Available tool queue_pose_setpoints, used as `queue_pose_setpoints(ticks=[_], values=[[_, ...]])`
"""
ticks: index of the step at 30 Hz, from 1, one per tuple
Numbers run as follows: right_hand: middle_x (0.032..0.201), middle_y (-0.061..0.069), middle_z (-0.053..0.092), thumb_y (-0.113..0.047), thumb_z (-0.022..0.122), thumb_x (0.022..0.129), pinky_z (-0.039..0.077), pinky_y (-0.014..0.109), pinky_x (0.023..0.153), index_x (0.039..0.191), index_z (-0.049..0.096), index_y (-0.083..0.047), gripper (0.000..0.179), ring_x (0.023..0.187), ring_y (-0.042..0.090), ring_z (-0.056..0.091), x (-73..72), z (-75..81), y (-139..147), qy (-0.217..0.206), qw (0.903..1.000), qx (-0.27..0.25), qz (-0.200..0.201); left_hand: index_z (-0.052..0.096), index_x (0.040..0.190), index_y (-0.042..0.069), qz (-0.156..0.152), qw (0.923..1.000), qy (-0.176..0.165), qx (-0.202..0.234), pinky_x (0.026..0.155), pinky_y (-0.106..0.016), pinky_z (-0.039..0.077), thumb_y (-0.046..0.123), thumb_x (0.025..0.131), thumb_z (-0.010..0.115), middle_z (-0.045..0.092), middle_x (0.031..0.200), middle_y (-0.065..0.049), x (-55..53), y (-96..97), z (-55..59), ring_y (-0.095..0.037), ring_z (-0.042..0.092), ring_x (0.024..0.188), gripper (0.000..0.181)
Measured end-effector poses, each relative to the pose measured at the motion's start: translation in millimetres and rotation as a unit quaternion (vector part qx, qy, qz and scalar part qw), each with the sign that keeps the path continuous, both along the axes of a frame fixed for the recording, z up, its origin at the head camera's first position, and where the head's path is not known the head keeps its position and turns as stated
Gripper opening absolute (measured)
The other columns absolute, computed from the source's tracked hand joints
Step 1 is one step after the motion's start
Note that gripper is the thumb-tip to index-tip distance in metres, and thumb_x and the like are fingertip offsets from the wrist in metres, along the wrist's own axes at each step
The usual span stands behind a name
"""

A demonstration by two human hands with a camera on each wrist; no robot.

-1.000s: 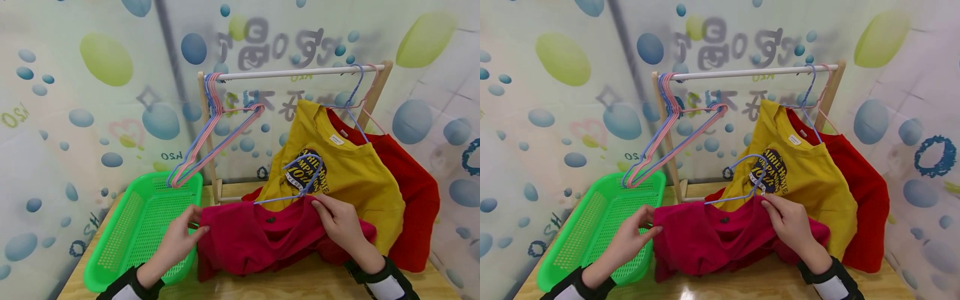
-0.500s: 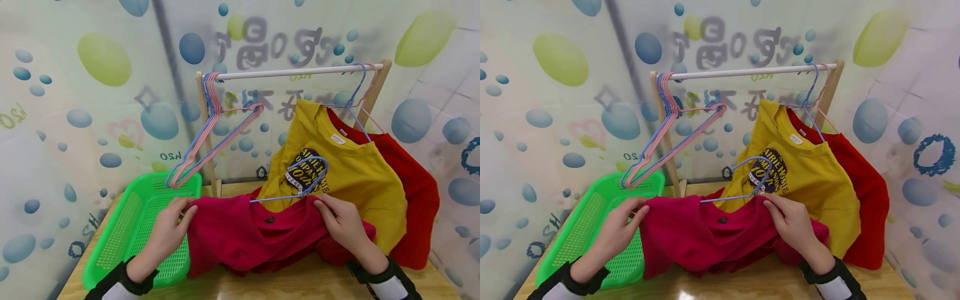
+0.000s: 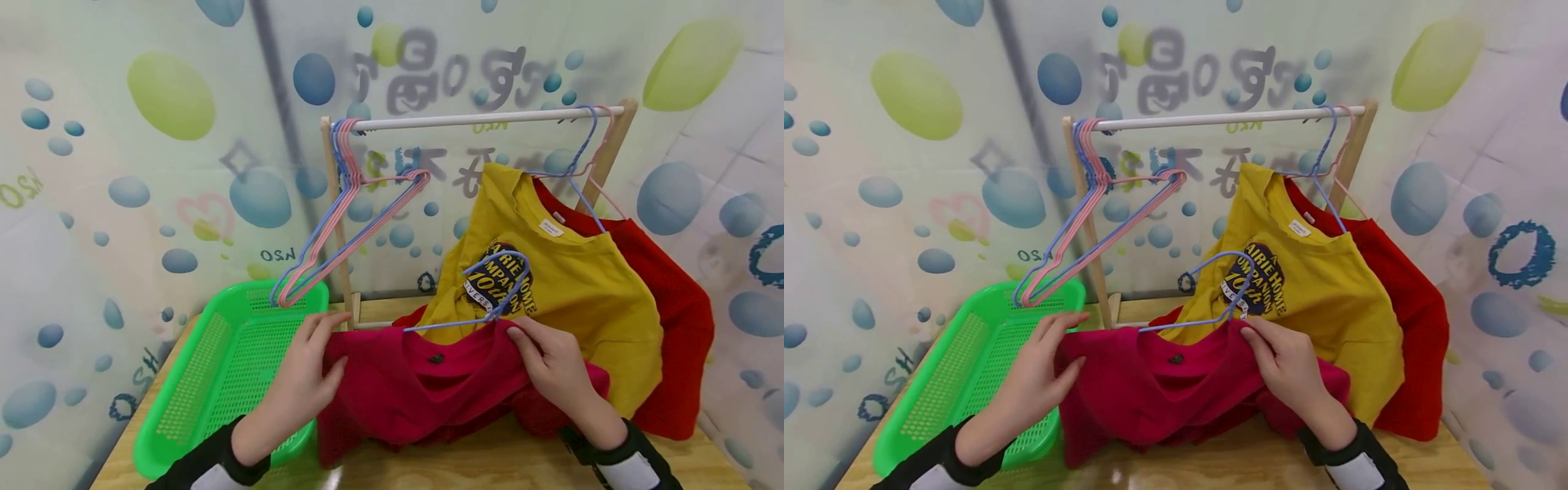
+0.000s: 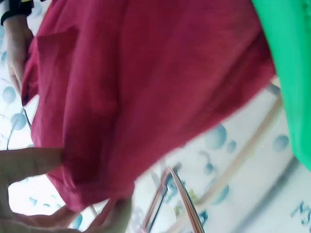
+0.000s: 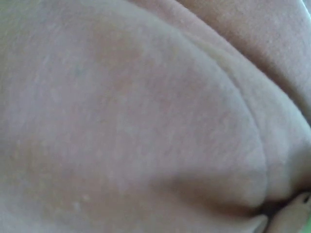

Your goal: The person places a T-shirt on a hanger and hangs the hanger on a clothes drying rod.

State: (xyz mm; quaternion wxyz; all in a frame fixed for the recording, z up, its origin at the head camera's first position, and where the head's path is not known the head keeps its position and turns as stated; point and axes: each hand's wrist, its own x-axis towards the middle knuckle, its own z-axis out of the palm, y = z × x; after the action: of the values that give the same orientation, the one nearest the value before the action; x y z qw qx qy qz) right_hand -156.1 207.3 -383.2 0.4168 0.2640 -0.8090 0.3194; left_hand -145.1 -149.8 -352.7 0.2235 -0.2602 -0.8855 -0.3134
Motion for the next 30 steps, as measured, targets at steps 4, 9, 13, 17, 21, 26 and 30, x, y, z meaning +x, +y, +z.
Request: queue_pose_setpoints(ticks=[4,9,13,17,21,26,30], values=[[0.07,-0.007,0.058,0.006,0.071,0.089,0.038,0.021,0.058,0.087,0.07,-0.008,0.014,0.066,-0.004,0.044,1.0,0.0,2.8,0.003,0.9999,-0.003,-0.012,0.056,0.132,-0.005,0.034,0.9989,-0.031,-0.005,0.077,-0.04,0.058,-0.015,0.081,0.073,0.062,0.114,-0.02,-2.3,-4.4,-1.1,-0.03,0.066,0.098,0.055],[0.071,-0.005,0.06,0.007,0.072,0.087,0.041,0.021,0.06,0.087,0.071,-0.007,0.014,0.067,-0.004,0.046,0.9,0.4,6.3,-0.005,0.9997,0.005,-0.025,0.059,0.111,0.0,0.028,0.9996,-0.005,0.007,0.067,-0.031,0.058,-0.015,0.086,0.068,0.066,0.095,-0.01,-6.1,-13.1,-1.5,-0.018,0.066,0.081,0.03],[0.074,-0.003,0.065,0.01,0.072,0.085,0.044,0.023,0.062,0.088,0.072,-0.007,0.017,0.069,-0.004,0.049,-1.1,0.2,8.0,-0.001,0.9997,0.01,-0.02,0.065,0.098,0.002,0.009,0.9978,0.06,0.027,0.065,-0.029,0.054,-0.015,0.09,0.064,0.068,0.09,-0.007,-8.6,-22.8,3.9,-0.013,0.063,0.079,0.019],[0.074,-0.002,0.064,0.013,0.072,0.083,0.043,0.022,0.062,0.087,0.071,-0.007,0.02,0.07,-0.004,0.05,-2.2,-0.8,8.4,0.005,1.0,0.0,-0.003,0.072,0.106,0.003,0.007,0.9982,-0.027,0.054,0.067,-0.031,0.049,-0.002,0.101,0.057,0.067,0.089,-0.004,-10.6,-30.5,16.4,-0.014,0.056,0.077,0.016],[0.075,-0.004,0.065,0.012,0.072,0.084,0.043,0.02,0.063,0.088,0.072,-0.009,0.021,0.07,-0.004,0.05,-1.4,-2.1,6.0,-0.003,1.0,-0.003,0.003,0.068,0.126,0.002,0.019,0.9948,-0.094,0.033,0.082,-0.041,0.05,0.014,0.107,0.051,0.07,0.106,-0.007,-10.0,-30.6,21.9,-0.022,0.059,0.097,0.028],[0.078,-0.004,0.067,0.008,0.073,0.085,0.045,0.019,0.063,0.09,0.073,-0.009,0.018,0.069,-0.002,0.052,-0.5,-3.5,-0.7,-0.009,0.9999,0.011,0.007,0.068,0.13,0.004,-0.042,0.9987,-0.016,-0.026,0.092,-0.046,0.053,0.019,0.101,0.065,0.068,0.124,-0.006,-3.6,-18.8,19.3,-0.024,0.058,0.116,0.033],[0.079,-0.003,0.069,0.006,0.073,0.087,0.047,0.021,0.064,0.09,0.073,-0.008,0.014,0.069,0.001,0.056,-1.0,-3.3,-7.1,0.005,0.9998,0.014,0.013,0.071,0.123,0.005,-0.088,0.992,0.05,-0.075,0.087,-0.038,0.054,0.014,0.094,0.073,0.07,0.113,-0.004,-2.3,-6.9,17.0,-0.018,0.061,0.108,0.03]])
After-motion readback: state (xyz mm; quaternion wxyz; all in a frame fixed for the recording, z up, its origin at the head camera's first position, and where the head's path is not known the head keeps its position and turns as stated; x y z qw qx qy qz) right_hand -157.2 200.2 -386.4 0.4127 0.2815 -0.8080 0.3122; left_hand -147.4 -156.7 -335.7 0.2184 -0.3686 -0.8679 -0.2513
